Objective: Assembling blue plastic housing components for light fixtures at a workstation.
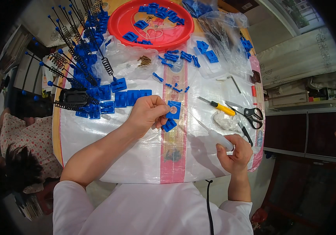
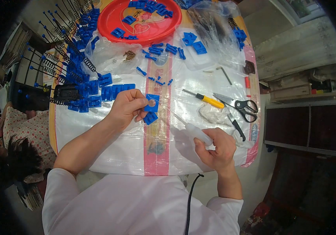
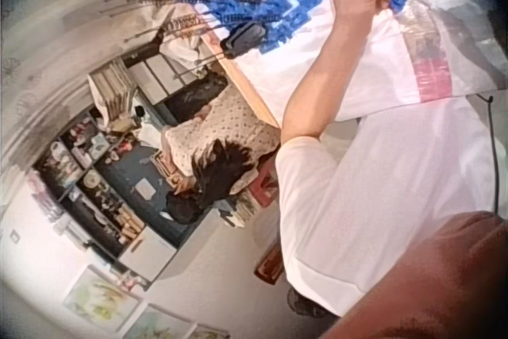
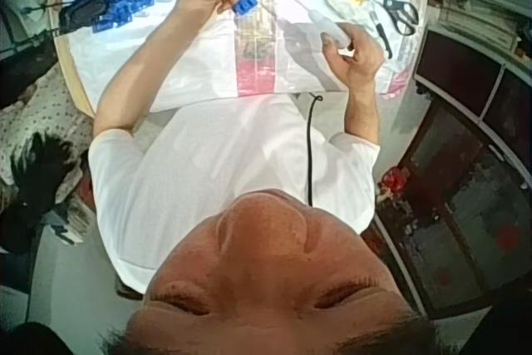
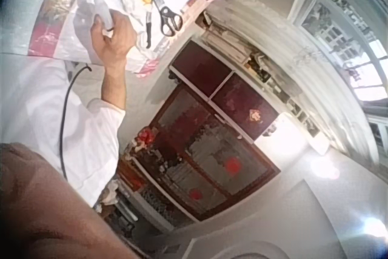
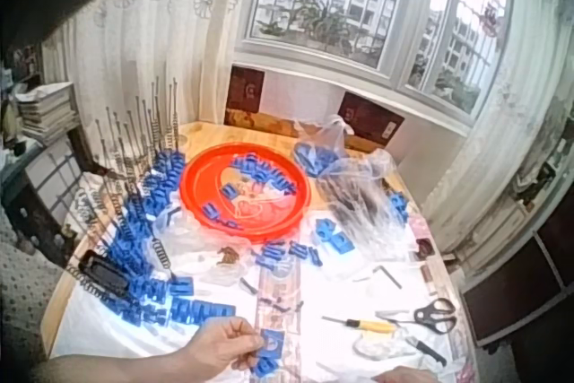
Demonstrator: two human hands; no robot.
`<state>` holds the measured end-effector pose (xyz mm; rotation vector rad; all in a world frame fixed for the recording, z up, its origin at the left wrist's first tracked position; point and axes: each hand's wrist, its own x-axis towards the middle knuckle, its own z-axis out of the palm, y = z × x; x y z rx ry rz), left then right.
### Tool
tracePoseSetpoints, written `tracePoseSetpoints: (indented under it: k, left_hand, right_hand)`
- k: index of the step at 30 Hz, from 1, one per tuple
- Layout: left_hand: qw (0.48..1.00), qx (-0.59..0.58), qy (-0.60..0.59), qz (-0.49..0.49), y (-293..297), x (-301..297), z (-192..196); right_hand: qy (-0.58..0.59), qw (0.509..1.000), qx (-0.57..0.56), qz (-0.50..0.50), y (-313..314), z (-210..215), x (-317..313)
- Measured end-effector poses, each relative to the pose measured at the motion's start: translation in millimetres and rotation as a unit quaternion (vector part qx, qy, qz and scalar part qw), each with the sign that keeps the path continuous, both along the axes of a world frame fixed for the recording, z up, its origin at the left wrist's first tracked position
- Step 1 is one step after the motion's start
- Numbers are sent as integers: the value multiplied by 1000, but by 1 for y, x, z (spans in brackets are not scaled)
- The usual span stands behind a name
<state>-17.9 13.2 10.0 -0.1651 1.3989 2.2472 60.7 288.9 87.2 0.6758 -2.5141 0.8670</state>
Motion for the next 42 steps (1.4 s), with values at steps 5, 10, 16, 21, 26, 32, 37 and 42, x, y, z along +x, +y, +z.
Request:
tracePoseSetpoints:
  k: [5, 10, 16, 21, 26, 32, 37, 42]
  left_hand:
    - [1000, 14, 7, 2, 0, 0, -4]
    - [1000, 17, 8, 3, -1, 0, -5]
    - [1000, 5, -3, 4, -1, 1, -3]
    - [1000, 12, -3, 7, 0, 1, -1]
    - [1000, 11, -3, 5, -1, 1, 0]
    - [1000, 18, -4, 14, 1, 2, 1]
    - [1000, 24, 1, 14, 1, 2, 0]
    - [999, 30, -2, 12, 1, 1, 0]
  right_hand:
    - [10, 1000, -8, -10, 3, 2, 4]
    - [4, 1000, -12, -6, 11, 3, 17]
    - [-18, 1000, -7, 16, 10, 3, 26]
    - [-20, 1000, 0, 23, 11, 1, 25]
    - [-25, 999, 5, 24, 11, 0, 25]
    - [-21, 999, 9, 29, 8, 3, 22]
    - [-30, 999, 4, 29, 8, 3, 22]
    - [-22, 999, -1, 31, 10, 0, 22]
